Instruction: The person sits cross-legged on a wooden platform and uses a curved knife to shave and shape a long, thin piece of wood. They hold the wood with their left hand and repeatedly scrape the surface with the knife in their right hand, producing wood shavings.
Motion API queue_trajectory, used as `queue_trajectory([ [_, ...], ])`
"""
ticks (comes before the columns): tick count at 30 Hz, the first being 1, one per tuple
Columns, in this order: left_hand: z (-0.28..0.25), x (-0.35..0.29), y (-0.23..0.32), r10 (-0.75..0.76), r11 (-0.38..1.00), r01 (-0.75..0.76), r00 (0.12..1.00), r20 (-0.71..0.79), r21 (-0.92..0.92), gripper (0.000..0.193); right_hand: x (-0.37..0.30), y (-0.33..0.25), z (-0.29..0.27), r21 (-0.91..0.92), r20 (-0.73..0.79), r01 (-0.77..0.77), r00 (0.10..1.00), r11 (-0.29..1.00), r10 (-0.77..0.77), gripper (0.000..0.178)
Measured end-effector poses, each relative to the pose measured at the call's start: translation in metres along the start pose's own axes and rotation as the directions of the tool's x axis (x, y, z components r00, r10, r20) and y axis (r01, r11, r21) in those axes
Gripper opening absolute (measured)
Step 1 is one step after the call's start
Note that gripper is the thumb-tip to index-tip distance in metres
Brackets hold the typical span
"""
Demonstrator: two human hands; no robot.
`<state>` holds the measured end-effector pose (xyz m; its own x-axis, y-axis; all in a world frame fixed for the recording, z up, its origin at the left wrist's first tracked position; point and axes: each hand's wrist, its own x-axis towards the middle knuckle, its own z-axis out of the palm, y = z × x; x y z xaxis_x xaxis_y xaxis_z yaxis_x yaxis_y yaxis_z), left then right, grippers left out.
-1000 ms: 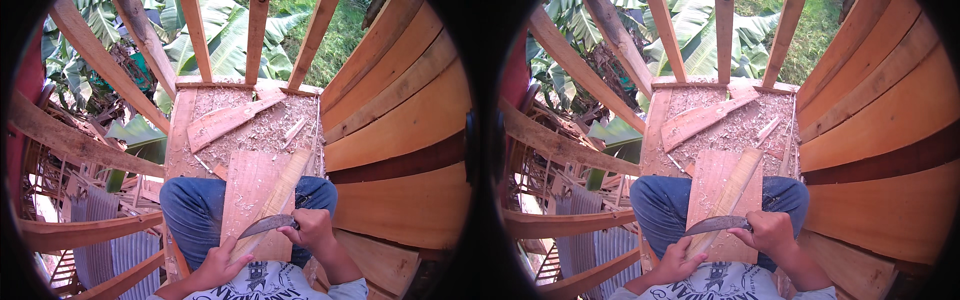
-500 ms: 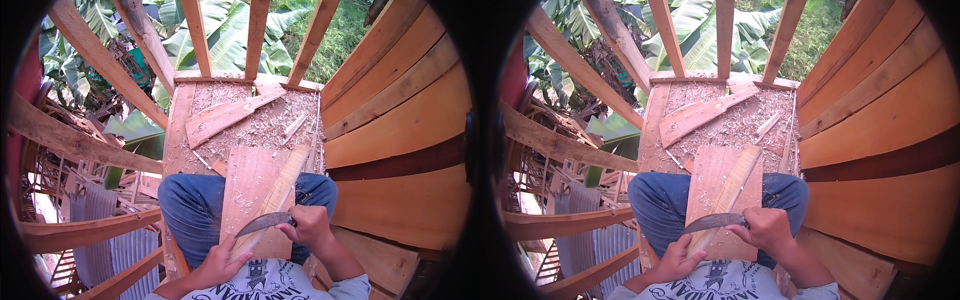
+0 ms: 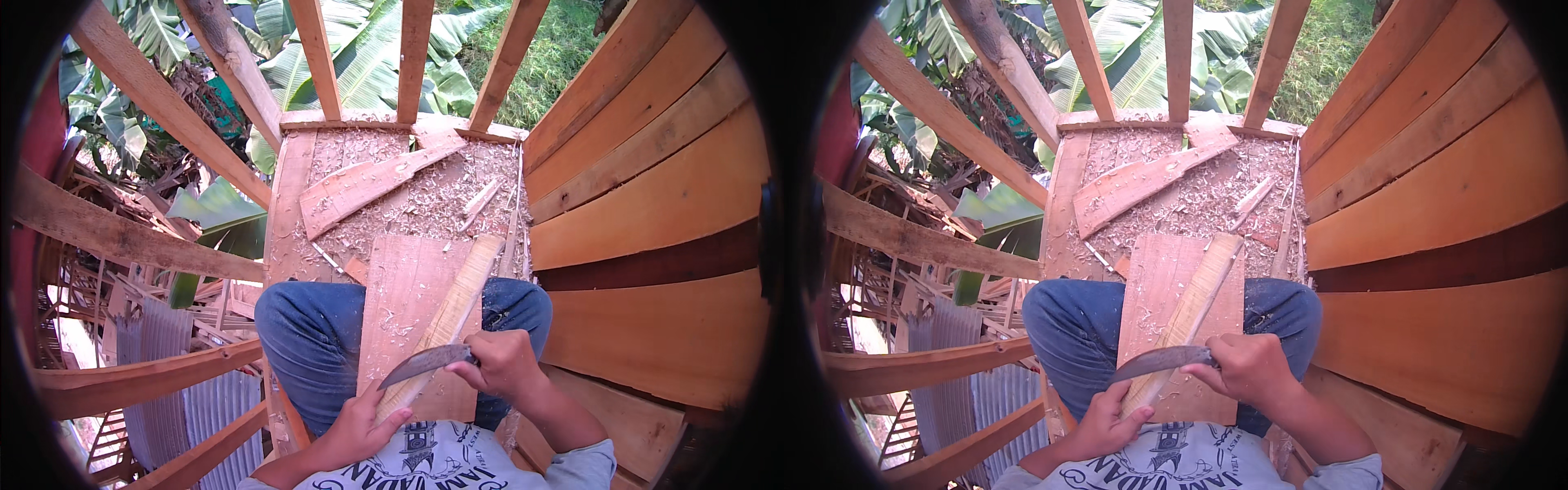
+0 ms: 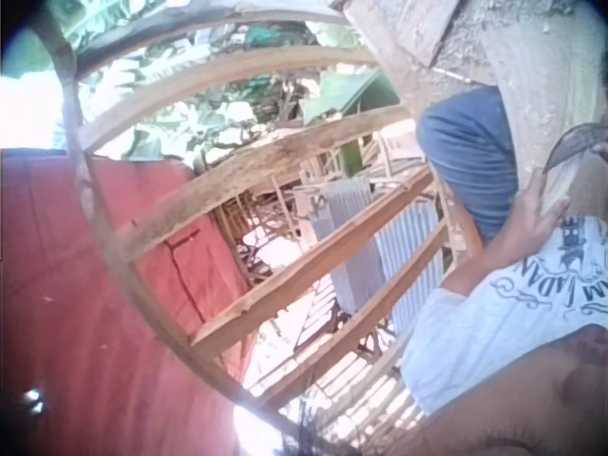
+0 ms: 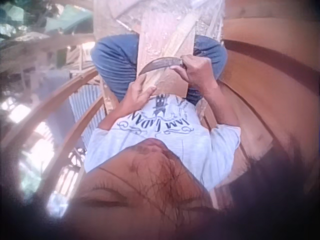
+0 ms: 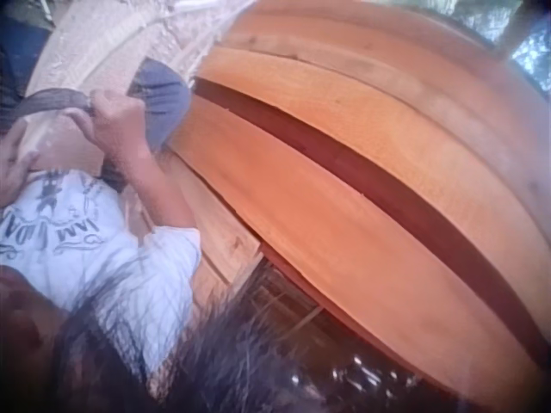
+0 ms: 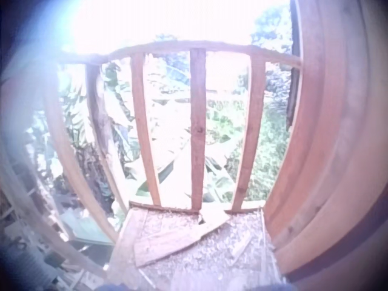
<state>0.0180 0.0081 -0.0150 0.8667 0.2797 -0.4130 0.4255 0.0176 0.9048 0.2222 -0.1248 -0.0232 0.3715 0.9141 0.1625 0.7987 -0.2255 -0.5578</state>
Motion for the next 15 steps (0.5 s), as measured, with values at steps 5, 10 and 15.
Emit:
queue_trajectory([
  [5, 0.000, -0.003, -0.002, -0.088, 0.995, 0.089, 0.996, -0.014, 0.033, 0.032, 0.009, 0.046, -0.004, -0.080, -0.181, -0.159, 0.973, 0.984, 0.142, 0.048],
  [10, -0.004, -0.006, 0.000, -0.168, 0.984, 0.168, 0.986, -0.006, 0.060, 0.033, 0.003, 0.042, -0.001, -0.133, -0.141, -0.156, 0.980, 0.979, 0.137, 0.048],
  [15, -0.002, -0.009, 0.008, -0.093, 0.990, 0.091, 0.996, 0.011, 0.103, 0.034, 0.000, 0.007, -0.007, -0.057, -0.090, -0.017, 0.996, 0.998, 0.012, 0.049],
])
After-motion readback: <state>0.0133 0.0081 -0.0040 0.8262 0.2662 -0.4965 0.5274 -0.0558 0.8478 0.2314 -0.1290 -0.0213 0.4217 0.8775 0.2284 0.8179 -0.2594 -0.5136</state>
